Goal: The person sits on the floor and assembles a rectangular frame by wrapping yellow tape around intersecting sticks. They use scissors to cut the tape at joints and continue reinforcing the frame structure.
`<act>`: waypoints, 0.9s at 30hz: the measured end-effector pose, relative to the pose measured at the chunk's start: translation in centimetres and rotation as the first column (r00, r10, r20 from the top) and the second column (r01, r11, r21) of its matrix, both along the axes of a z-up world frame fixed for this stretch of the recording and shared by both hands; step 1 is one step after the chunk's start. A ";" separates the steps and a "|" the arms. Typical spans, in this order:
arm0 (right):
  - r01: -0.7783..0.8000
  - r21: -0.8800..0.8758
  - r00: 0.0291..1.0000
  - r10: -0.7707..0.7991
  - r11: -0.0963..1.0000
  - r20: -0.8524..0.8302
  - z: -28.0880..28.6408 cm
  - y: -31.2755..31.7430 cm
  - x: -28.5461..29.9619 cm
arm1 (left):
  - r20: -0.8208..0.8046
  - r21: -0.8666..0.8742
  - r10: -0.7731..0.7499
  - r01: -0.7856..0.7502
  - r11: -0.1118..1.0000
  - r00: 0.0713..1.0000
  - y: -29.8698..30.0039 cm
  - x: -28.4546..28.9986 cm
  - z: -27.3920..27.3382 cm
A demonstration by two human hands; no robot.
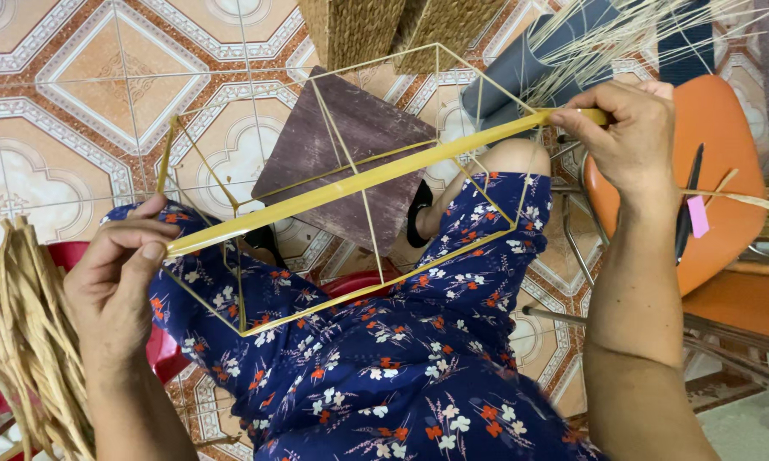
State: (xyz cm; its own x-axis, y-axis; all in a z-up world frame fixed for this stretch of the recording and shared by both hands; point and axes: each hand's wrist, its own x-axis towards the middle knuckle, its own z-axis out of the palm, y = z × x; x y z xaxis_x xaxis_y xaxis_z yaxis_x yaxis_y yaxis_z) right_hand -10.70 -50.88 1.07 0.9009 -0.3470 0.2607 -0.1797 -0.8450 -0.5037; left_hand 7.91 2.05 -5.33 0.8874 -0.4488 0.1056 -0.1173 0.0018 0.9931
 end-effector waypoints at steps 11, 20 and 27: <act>-0.250 -0.095 0.968 0.252 0.964 0.013 1.3 3.1 1.5 | 0.330 0.351 -0.039 -0.084 0.932 0.943 -1.9 -0.9 3.9; -0.177 0.114 0.982 0.169 0.978 0.078 -2.4 1.6 1.4 | 0.618 0.589 -0.242 -0.237 0.773 0.748 -7.3 -0.7 5.8; -0.145 0.169 0.985 0.127 0.975 0.115 -4.2 0.8 0.9 | 0.378 0.764 -0.368 -0.062 0.642 0.849 -13.9 -1.1 6.5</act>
